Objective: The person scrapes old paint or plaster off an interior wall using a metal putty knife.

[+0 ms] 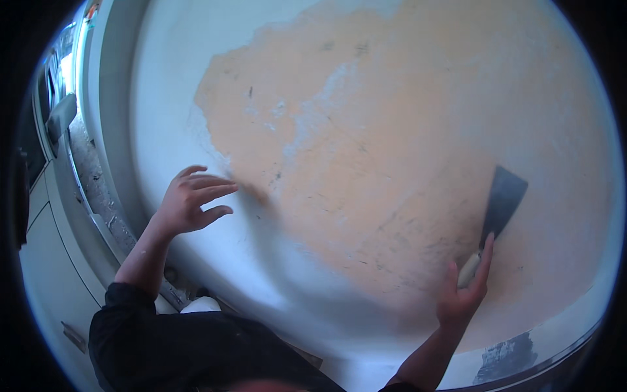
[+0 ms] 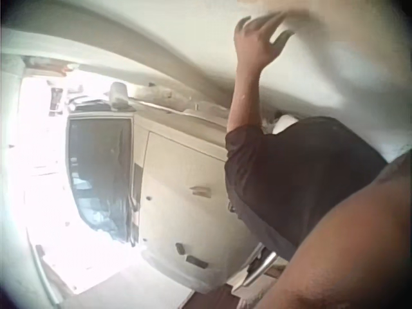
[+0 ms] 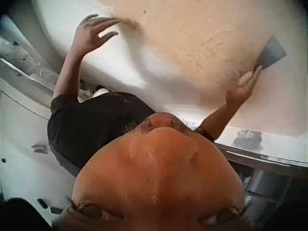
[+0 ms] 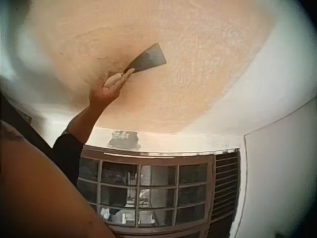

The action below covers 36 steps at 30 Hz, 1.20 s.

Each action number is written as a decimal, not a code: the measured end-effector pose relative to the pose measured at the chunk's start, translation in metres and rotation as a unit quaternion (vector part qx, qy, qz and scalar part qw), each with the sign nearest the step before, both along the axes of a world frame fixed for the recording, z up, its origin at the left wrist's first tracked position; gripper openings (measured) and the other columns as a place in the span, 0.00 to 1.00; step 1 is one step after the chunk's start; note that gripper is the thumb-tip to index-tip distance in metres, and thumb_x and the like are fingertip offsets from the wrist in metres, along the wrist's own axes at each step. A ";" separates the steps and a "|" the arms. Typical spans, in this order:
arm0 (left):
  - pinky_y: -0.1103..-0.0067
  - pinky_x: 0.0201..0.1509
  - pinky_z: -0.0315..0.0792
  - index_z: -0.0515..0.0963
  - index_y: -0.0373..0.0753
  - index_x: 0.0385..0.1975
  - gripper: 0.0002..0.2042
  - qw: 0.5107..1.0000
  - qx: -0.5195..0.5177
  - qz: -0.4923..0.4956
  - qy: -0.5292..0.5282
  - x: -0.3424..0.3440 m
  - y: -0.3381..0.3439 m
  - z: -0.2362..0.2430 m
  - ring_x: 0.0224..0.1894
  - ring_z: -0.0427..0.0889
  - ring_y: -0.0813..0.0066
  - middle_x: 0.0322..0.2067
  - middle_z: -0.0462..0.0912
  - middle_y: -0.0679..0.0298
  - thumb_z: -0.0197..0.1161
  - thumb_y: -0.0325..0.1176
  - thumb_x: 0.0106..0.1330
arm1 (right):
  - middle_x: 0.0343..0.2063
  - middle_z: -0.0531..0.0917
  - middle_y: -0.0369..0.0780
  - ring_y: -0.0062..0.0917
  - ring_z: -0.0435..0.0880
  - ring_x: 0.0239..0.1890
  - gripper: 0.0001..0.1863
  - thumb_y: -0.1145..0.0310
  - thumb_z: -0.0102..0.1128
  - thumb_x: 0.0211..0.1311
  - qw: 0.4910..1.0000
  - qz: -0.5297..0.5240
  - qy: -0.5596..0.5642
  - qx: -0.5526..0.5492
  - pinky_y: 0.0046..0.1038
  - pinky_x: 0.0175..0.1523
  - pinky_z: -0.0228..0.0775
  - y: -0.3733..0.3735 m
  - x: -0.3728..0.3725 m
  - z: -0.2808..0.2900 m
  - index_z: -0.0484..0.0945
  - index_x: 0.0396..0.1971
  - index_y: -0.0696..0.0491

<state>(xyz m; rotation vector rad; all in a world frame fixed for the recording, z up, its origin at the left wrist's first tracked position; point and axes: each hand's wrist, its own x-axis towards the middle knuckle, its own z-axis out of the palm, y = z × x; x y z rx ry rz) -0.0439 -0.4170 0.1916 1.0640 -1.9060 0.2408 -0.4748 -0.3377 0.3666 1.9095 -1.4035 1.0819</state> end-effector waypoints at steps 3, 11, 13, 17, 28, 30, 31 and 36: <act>0.61 0.59 0.72 0.81 0.49 0.50 0.20 0.993 -0.118 -0.023 0.007 0.006 -0.013 0.030 0.54 0.82 0.64 0.50 0.84 0.66 0.72 0.43 0.57 | 0.62 0.73 0.54 0.47 0.73 0.64 0.37 0.80 0.54 0.58 0.990 0.041 0.122 0.058 0.37 0.67 0.62 -0.021 0.052 0.028 0.58 0.71 0.56; 0.59 0.64 0.68 0.78 0.47 0.56 0.27 0.926 -0.368 -0.073 0.034 -0.042 -0.068 0.125 0.62 0.75 0.55 0.59 0.78 0.58 0.67 0.53 0.60 | 0.43 0.82 0.50 0.46 0.82 0.43 0.37 0.79 0.55 0.55 0.953 0.014 0.291 0.085 0.43 0.46 0.75 -0.048 0.182 0.057 0.63 0.68 0.49; 0.59 0.66 0.66 0.76 0.46 0.59 0.30 0.912 -0.393 -0.108 0.053 -0.056 -0.086 0.154 0.63 0.74 0.54 0.61 0.75 0.58 0.65 0.56 0.60 | 0.37 0.82 0.49 0.46 0.83 0.39 0.36 0.78 0.56 0.55 0.947 -0.015 0.304 0.100 0.44 0.42 0.75 -0.046 0.202 0.066 0.64 0.68 0.47; 0.59 0.66 0.67 0.75 0.46 0.60 0.31 0.893 -0.422 -0.129 0.083 -0.058 -0.108 0.175 0.63 0.73 0.54 0.61 0.75 0.57 0.63 0.58 0.60 | 0.38 0.82 0.54 0.49 0.82 0.40 0.35 0.81 0.56 0.49 0.942 -0.024 0.315 0.111 0.43 0.45 0.74 -0.040 0.227 0.077 0.70 0.63 0.55; 0.57 0.59 0.71 0.80 0.44 0.44 0.29 0.866 -0.458 -0.102 0.175 -0.029 -0.116 0.172 0.58 0.76 0.45 0.56 0.77 0.51 0.56 0.64 0.59 | 0.35 0.82 0.42 0.35 0.84 0.28 0.21 0.70 0.76 0.51 0.879 0.240 0.305 -0.276 0.36 0.32 0.78 -0.091 0.214 0.059 0.76 0.44 0.48; 0.57 0.59 0.71 0.80 0.44 0.42 0.29 0.864 -0.465 -0.105 0.164 -0.027 -0.122 0.168 0.58 0.76 0.44 0.56 0.77 0.51 0.55 0.66 0.60 | 0.33 0.79 0.39 0.31 0.81 0.24 0.19 0.63 0.74 0.55 0.874 0.314 0.272 -0.253 0.34 0.29 0.75 -0.099 0.218 0.046 0.74 0.43 0.46; 0.56 0.59 0.71 0.79 0.45 0.40 0.29 0.861 -0.472 -0.112 0.153 -0.027 -0.126 0.167 0.58 0.76 0.44 0.56 0.77 0.50 0.53 0.67 0.60 | 0.33 0.79 0.39 0.31 0.81 0.24 0.19 0.63 0.74 0.55 0.873 0.316 0.270 -0.255 0.34 0.29 0.75 -0.102 0.217 0.041 0.74 0.43 0.46; 0.53 0.64 0.65 0.76 0.49 0.40 0.29 0.882 -0.446 -0.108 0.108 -0.021 -0.125 0.162 0.62 0.71 0.47 0.56 0.74 0.55 0.54 0.69 0.54 | 0.26 0.71 0.35 0.25 0.70 0.19 0.18 0.53 0.66 0.63 0.888 0.331 0.242 -0.207 0.28 0.25 0.67 -0.103 0.213 0.024 0.73 0.45 0.46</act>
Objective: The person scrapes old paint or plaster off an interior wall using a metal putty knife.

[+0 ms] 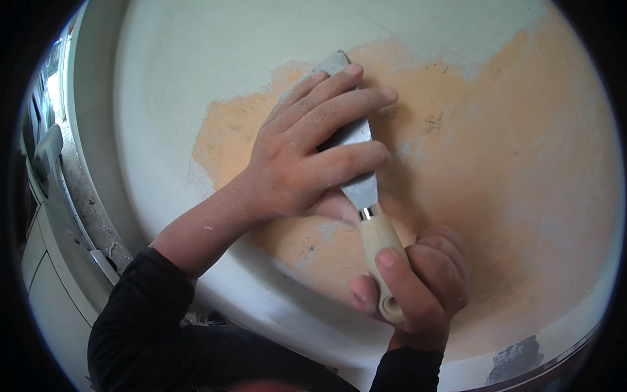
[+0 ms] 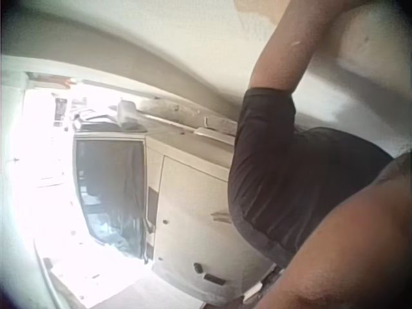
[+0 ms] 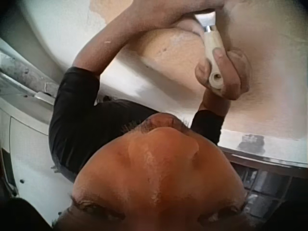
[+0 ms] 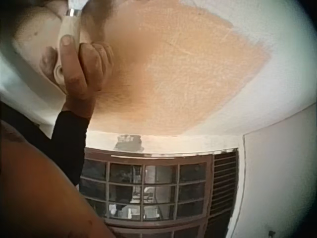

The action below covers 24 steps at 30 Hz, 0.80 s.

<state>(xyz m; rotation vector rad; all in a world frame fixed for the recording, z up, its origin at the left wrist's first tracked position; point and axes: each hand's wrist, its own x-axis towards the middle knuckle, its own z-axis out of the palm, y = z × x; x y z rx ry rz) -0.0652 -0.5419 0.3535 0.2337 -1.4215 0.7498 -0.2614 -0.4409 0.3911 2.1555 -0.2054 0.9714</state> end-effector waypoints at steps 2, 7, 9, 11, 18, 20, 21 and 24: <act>0.53 0.63 0.66 0.76 0.50 0.39 0.31 0.999 0.021 -0.047 -0.005 -0.004 0.009 0.000 0.60 0.72 0.48 0.53 0.75 0.56 0.51 0.72 0.53 | 0.26 0.72 0.35 0.24 0.69 0.19 0.17 0.54 0.66 0.63 1.000 -0.005 -0.015 0.011 0.28 0.25 0.66 0.006 -0.003 -0.005 0.74 0.45 0.46; 0.53 0.61 0.67 0.76 0.50 0.39 0.33 0.999 0.014 -0.047 -0.016 -0.007 0.009 -0.005 0.59 0.73 0.49 0.52 0.75 0.57 0.46 0.75 0.55 | 0.25 0.70 0.34 0.24 0.66 0.20 0.16 0.52 0.62 0.65 0.999 -0.014 -0.008 -0.051 0.28 0.24 0.64 0.009 -0.004 -0.013 0.74 0.43 0.46; 0.53 0.61 0.67 0.76 0.50 0.39 0.32 0.998 0.021 -0.049 -0.013 -0.006 0.012 -0.007 0.59 0.74 0.49 0.52 0.76 0.56 0.45 0.74 0.56 | 0.25 0.69 0.34 0.23 0.66 0.20 0.16 0.51 0.62 0.66 0.999 -0.006 -0.005 -0.041 0.27 0.24 0.64 0.009 -0.003 -0.015 0.74 0.43 0.46; 0.54 0.60 0.68 0.76 0.50 0.39 0.32 0.999 0.020 -0.044 -0.011 -0.005 0.014 -0.008 0.59 0.74 0.49 0.51 0.76 0.57 0.44 0.74 0.57 | 0.25 0.69 0.34 0.23 0.65 0.19 0.16 0.51 0.61 0.66 0.999 -0.003 0.000 -0.033 0.27 0.23 0.63 0.007 -0.003 -0.015 0.74 0.43 0.46; 0.54 0.58 0.69 0.77 0.50 0.39 0.31 0.999 0.018 -0.043 -0.002 -0.001 0.010 -0.006 0.57 0.75 0.52 0.49 0.76 0.57 0.44 0.72 0.58 | 0.24 0.67 0.33 0.20 0.62 0.18 0.17 0.49 0.57 0.69 0.999 0.027 -0.022 -0.033 0.24 0.21 0.60 0.000 0.002 -0.015 0.74 0.44 0.46; 0.54 0.58 0.69 0.77 0.50 0.39 0.31 0.998 0.016 -0.053 -0.002 -0.004 0.007 -0.008 0.57 0.75 0.52 0.49 0.76 0.58 0.45 0.72 0.58 | 0.24 0.67 0.33 0.20 0.62 0.18 0.17 0.49 0.56 0.70 0.998 0.021 -0.007 -0.061 0.23 0.21 0.59 -0.005 0.004 -0.014 0.74 0.44 0.46; 0.54 0.57 0.69 0.77 0.50 0.38 0.31 0.998 0.008 -0.061 -0.004 -0.005 0.005 -0.007 0.57 0.75 0.52 0.49 0.76 0.58 0.45 0.73 0.57 | 0.23 0.67 0.35 0.20 0.61 0.16 0.15 0.54 0.52 0.69 0.996 0.046 0.001 -0.082 0.24 0.18 0.57 -0.011 0.007 -0.012 0.71 0.43 0.51; 0.55 0.55 0.71 0.78 0.50 0.35 0.33 0.998 0.004 -0.069 0.012 -0.003 0.006 -0.004 0.55 0.78 0.44 0.50 0.80 0.53 0.49 0.75 0.52 | 0.22 0.68 0.38 0.21 0.61 0.14 0.14 0.60 0.47 0.69 0.994 0.060 0.025 -0.093 0.25 0.14 0.55 -0.009 0.008 -0.007 0.69 0.41 0.56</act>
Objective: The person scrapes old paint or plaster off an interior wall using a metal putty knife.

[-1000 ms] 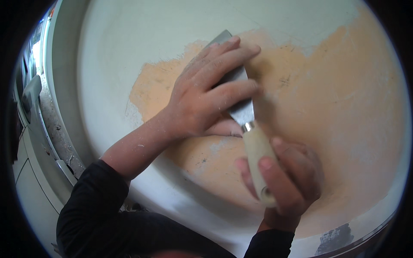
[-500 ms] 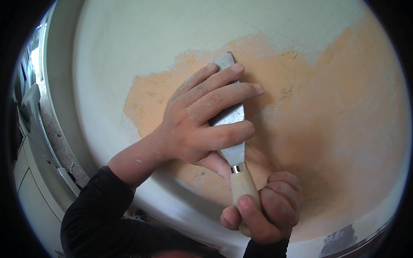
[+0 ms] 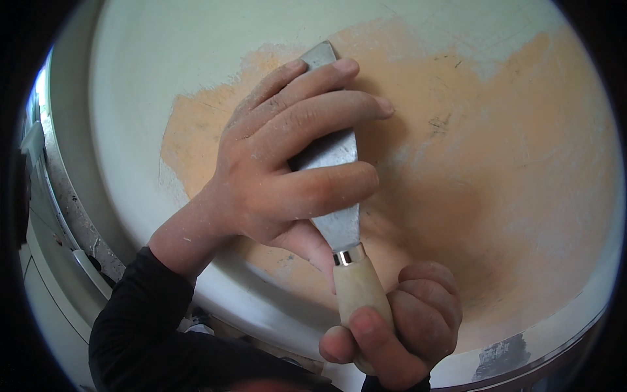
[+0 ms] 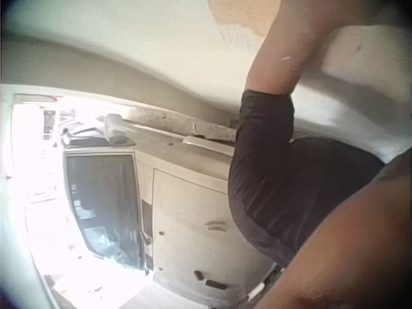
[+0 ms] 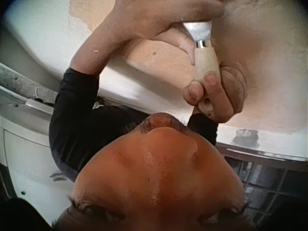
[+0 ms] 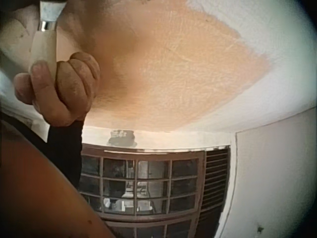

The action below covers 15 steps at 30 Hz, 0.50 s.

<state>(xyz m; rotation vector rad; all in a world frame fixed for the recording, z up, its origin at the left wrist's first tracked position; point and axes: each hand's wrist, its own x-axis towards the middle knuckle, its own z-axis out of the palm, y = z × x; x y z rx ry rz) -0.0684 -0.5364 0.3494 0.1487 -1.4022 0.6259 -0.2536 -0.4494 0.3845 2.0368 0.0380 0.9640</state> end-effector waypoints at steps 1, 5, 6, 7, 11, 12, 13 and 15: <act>0.55 0.55 0.71 0.78 0.50 0.35 0.33 1.000 0.001 -0.002 0.000 -0.001 0.001 -0.001 0.55 0.78 0.44 0.50 0.80 0.53 0.49 0.75 0.52 | 0.23 0.68 0.38 0.21 0.62 0.14 0.14 0.60 0.46 0.70 1.000 -0.011 0.016 0.008 0.26 0.14 0.55 0.003 0.000 0.002 0.69 0.41 0.56; 0.55 0.55 0.70 0.78 0.51 0.36 0.32 1.000 0.006 0.006 0.018 -0.001 0.000 0.002 0.56 0.77 0.48 0.49 0.79 0.57 0.51 0.75 0.50 | 0.23 0.67 0.33 0.19 0.61 0.16 0.18 0.47 0.54 0.71 0.996 0.010 -0.088 0.009 0.23 0.19 0.57 -0.004 0.004 -0.006 0.73 0.43 0.47; 0.55 0.57 0.70 0.77 0.53 0.37 0.32 1.000 0.007 -0.002 0.029 -0.002 0.000 0.003 0.56 0.77 0.53 0.48 0.77 0.61 0.51 0.74 0.48 | 0.23 0.67 0.33 0.19 0.61 0.16 0.18 0.48 0.54 0.71 0.997 0.007 -0.072 0.003 0.23 0.19 0.56 -0.002 0.003 -0.004 0.73 0.43 0.47; 0.55 0.57 0.70 0.77 0.53 0.37 0.32 0.999 0.009 -0.001 0.031 -0.002 0.003 0.001 0.56 0.77 0.53 0.48 0.77 0.61 0.51 0.74 0.48 | 0.24 0.67 0.33 0.19 0.61 0.16 0.18 0.48 0.54 0.71 0.998 0.004 -0.057 -0.004 0.22 0.19 0.56 -0.001 0.002 -0.003 0.73 0.43 0.48; 0.55 0.57 0.70 0.78 0.53 0.37 0.31 1.000 0.010 -0.020 0.014 -0.003 0.003 0.003 0.56 0.77 0.53 0.47 0.78 0.61 0.53 0.74 0.46 | 0.23 0.67 0.33 0.19 0.62 0.16 0.17 0.48 0.54 0.71 0.998 0.004 -0.058 0.020 0.23 0.18 0.56 0.000 0.002 -0.008 0.73 0.42 0.48; 0.55 0.57 0.70 0.78 0.53 0.36 0.31 1.000 0.012 -0.010 0.023 -0.003 0.005 0.003 0.56 0.77 0.53 0.47 0.78 0.61 0.53 0.73 0.46 | 0.23 0.67 0.33 0.19 0.62 0.16 0.17 0.49 0.54 0.71 0.997 0.004 -0.070 0.020 0.22 0.18 0.56 0.001 0.005 -0.007 0.73 0.43 0.48; 0.55 0.57 0.70 0.78 0.53 0.36 0.31 1.000 0.014 -0.010 0.023 -0.005 0.007 0.002 0.56 0.77 0.53 0.47 0.78 0.61 0.53 0.73 0.46 | 0.23 0.67 0.33 0.19 0.62 0.16 0.17 0.49 0.54 0.71 0.996 0.004 -0.083 0.020 0.22 0.18 0.56 0.002 0.005 -0.006 0.73 0.43 0.48; 0.55 0.57 0.70 0.78 0.53 0.36 0.31 0.999 0.015 -0.044 0.022 -0.006 0.005 0.002 0.56 0.77 0.53 0.48 0.78 0.61 0.54 0.73 0.46 | 0.23 0.67 0.33 0.19 0.61 0.16 0.17 0.49 0.54 0.71 0.998 -0.003 -0.059 0.018 0.22 0.19 0.57 0.004 0.000 -0.004 0.73 0.43 0.48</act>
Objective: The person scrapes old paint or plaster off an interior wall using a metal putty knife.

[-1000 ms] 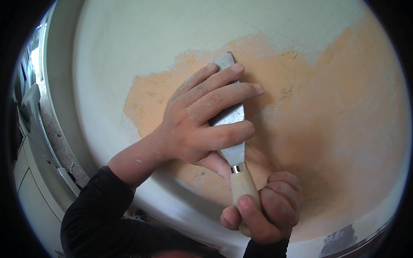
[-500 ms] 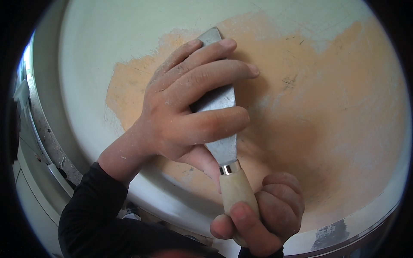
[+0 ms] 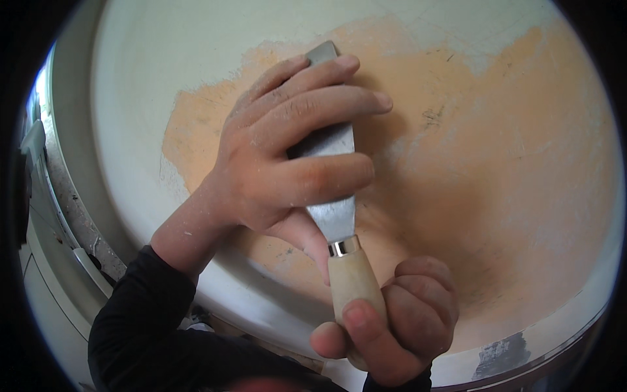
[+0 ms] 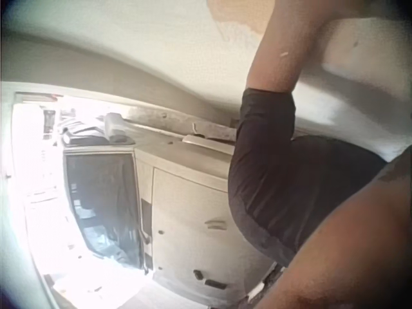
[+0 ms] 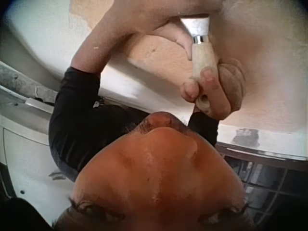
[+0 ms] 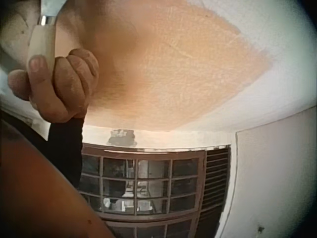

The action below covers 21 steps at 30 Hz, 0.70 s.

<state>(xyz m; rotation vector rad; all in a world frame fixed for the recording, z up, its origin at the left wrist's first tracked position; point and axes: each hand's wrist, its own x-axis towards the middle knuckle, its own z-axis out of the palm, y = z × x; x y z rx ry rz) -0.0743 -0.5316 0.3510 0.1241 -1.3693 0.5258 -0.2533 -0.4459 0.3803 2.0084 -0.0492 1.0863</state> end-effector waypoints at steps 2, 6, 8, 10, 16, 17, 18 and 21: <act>0.55 0.55 0.70 0.78 0.50 0.36 0.33 1.000 -0.019 0.024 -0.007 0.005 -0.006 0.004 0.55 0.78 0.48 0.48 0.79 0.57 0.54 0.75 0.46 | 0.23 0.67 0.33 0.19 0.61 0.16 0.17 0.49 0.54 0.71 1.000 -0.007 0.026 0.002 0.22 0.19 0.57 0.000 -0.002 0.001 0.72 0.43 0.48; 0.54 0.53 0.69 0.79 0.48 0.36 0.35 0.999 -0.036 0.007 -0.019 0.005 -0.008 0.004 0.54 0.78 0.42 0.48 0.81 0.53 0.55 0.76 0.46 | 0.23 0.68 0.33 0.19 0.61 0.15 0.19 0.47 0.55 0.70 1.000 -0.012 0.002 0.024 0.22 0.18 0.57 0.000 -0.002 0.000 0.72 0.43 0.48; 0.54 0.52 0.69 0.79 0.48 0.36 0.35 0.999 -0.032 0.015 -0.019 0.005 -0.007 0.003 0.54 0.78 0.43 0.48 0.81 0.54 0.55 0.76 0.46 | 0.23 0.68 0.33 0.19 0.61 0.15 0.19 0.48 0.55 0.70 1.000 -0.012 0.025 0.007 0.22 0.18 0.57 0.000 0.001 0.000 0.72 0.44 0.49; 0.55 0.52 0.69 0.79 0.48 0.36 0.36 0.999 -0.029 0.021 -0.015 0.008 -0.006 0.002 0.54 0.78 0.43 0.48 0.81 0.54 0.55 0.77 0.45 | 0.22 0.68 0.34 0.19 0.62 0.15 0.19 0.48 0.55 0.70 1.000 0.003 -0.016 0.002 0.22 0.18 0.57 -0.002 0.006 -0.002 0.72 0.44 0.49; 0.55 0.53 0.69 0.79 0.49 0.36 0.37 0.998 -0.029 0.062 -0.007 0.002 -0.007 0.007 0.54 0.78 0.43 0.48 0.81 0.55 0.56 0.78 0.40 | 0.22 0.69 0.34 0.20 0.63 0.14 0.17 0.51 0.58 0.69 0.998 -0.005 -0.034 0.053 0.23 0.18 0.58 -0.005 -0.004 0.003 0.73 0.43 0.50; 0.55 0.53 0.69 0.79 0.49 0.36 0.37 0.998 -0.026 0.058 -0.007 0.005 -0.005 0.008 0.55 0.78 0.43 0.48 0.81 0.55 0.56 0.78 0.40 | 0.22 0.69 0.34 0.20 0.63 0.14 0.17 0.51 0.58 0.69 0.998 -0.005 -0.034 0.053 0.23 0.18 0.58 -0.005 -0.003 0.005 0.73 0.43 0.50; 0.55 0.54 0.69 0.79 0.49 0.35 0.37 0.998 -0.024 0.053 -0.007 0.007 -0.003 0.009 0.55 0.78 0.44 0.48 0.81 0.55 0.56 0.78 0.40 | 0.22 0.69 0.34 0.20 0.63 0.14 0.16 0.53 0.59 0.68 1.000 0.015 0.000 0.027 0.24 0.18 0.59 -0.005 -0.004 0.007 0.73 0.43 0.50; 0.59 0.53 0.70 0.78 0.52 0.35 0.32 0.999 0.001 0.033 -0.010 0.003 0.000 0.002 0.54 0.79 0.55 0.46 0.79 0.63 0.58 0.74 0.43 | 0.22 0.69 0.34 0.20 0.63 0.14 0.16 0.55 0.62 0.66 0.999 0.026 0.013 0.018 0.25 0.19 0.59 -0.003 -0.002 0.003 0.73 0.43 0.51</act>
